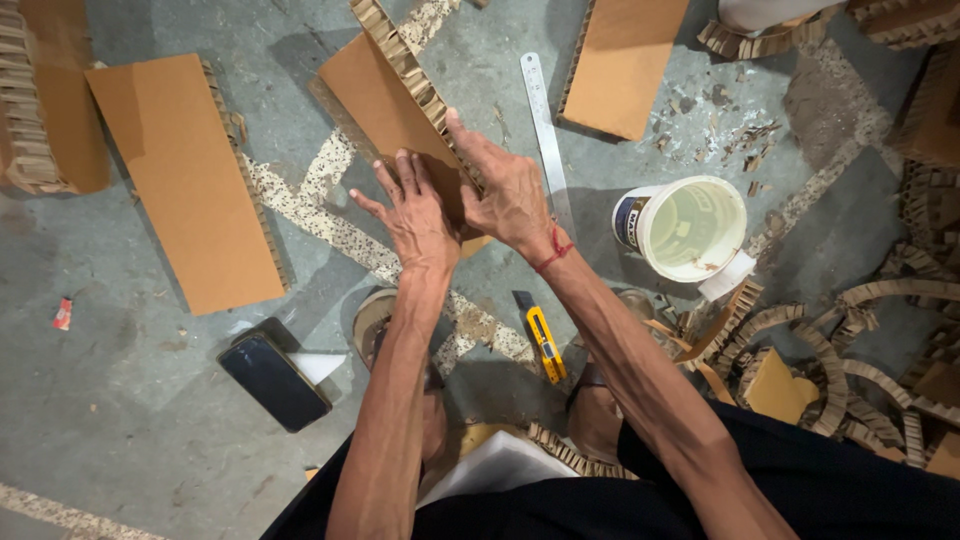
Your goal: The person applies glue from a white tube onto the corrugated edges of cardboard strips and then presses them together to form a joint. They repeat this process for multiple pieces, aligning and pressing the glued edges to bond them.
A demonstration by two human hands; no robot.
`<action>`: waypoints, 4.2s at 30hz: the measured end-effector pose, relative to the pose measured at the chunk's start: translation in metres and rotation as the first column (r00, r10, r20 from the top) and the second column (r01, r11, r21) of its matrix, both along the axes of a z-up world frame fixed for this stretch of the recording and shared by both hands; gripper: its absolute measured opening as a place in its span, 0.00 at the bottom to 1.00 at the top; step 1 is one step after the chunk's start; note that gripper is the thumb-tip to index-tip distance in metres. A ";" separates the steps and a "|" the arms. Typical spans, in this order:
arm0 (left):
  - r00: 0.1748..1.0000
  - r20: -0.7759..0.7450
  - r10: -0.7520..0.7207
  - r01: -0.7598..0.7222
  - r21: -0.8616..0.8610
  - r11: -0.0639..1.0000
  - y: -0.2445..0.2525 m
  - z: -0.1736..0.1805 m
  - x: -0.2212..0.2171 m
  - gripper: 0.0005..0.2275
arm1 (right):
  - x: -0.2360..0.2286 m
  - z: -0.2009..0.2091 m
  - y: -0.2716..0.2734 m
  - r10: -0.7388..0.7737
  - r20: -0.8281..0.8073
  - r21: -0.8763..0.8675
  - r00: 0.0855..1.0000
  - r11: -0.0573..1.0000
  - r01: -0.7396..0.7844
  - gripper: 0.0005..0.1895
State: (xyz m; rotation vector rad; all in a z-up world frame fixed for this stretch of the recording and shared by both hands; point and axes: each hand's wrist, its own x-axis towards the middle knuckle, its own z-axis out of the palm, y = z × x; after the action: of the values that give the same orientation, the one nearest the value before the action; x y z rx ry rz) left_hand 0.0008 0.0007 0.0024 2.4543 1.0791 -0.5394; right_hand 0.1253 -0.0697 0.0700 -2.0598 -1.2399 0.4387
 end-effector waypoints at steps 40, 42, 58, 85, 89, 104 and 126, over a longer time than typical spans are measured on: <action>0.518 -0.018 0.855 -0.838 0.189 0.511 0.147 0.000 -0.178 0.54 | -0.003 0.002 -0.002 0.006 0.006 -0.046 1.000 0.999 -0.006 0.47; 0.612 -0.013 0.791 -0.766 0.240 0.597 0.144 0.010 -0.176 0.46 | -0.003 0.002 -0.002 0.005 0.001 -0.057 1.000 0.998 -0.004 0.48; 0.619 0.318 0.719 -0.776 0.107 0.621 0.111 0.068 -0.138 0.31 | -0.003 0.004 -0.001 -0.004 0.003 -0.041 1.000 0.999 0.004 0.47; 0.626 0.050 0.779 -0.756 -0.208 0.621 0.058 0.020 -0.076 0.28 | -0.003 0.006 0.001 0.003 0.011 -0.044 1.000 0.999 -0.003 0.46; 0.649 0.129 0.750 -0.747 -0.076 0.660 0.052 0.014 -0.071 0.34 | -0.003 0.006 0.001 0.009 0.020 -0.031 1.000 0.999 -0.008 0.46; 0.453 0.426 0.783 -0.764 -0.266 0.587 0.048 0.080 -0.073 0.28 | -0.004 0.004 -0.001 0.006 0.013 -0.029 1.000 1.000 -0.006 0.48; 0.605 0.530 0.594 -0.644 -0.112 0.756 0.001 0.063 -0.047 0.34 | -0.003 0.000 -0.004 0.002 0.019 0.003 1.000 1.000 -0.002 0.47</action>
State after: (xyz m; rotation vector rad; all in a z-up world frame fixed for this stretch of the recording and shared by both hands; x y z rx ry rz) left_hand -0.0463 0.0017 0.0650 1.8848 1.5864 0.4203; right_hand 0.1223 -0.0740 0.0702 -2.0647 -1.2535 0.4183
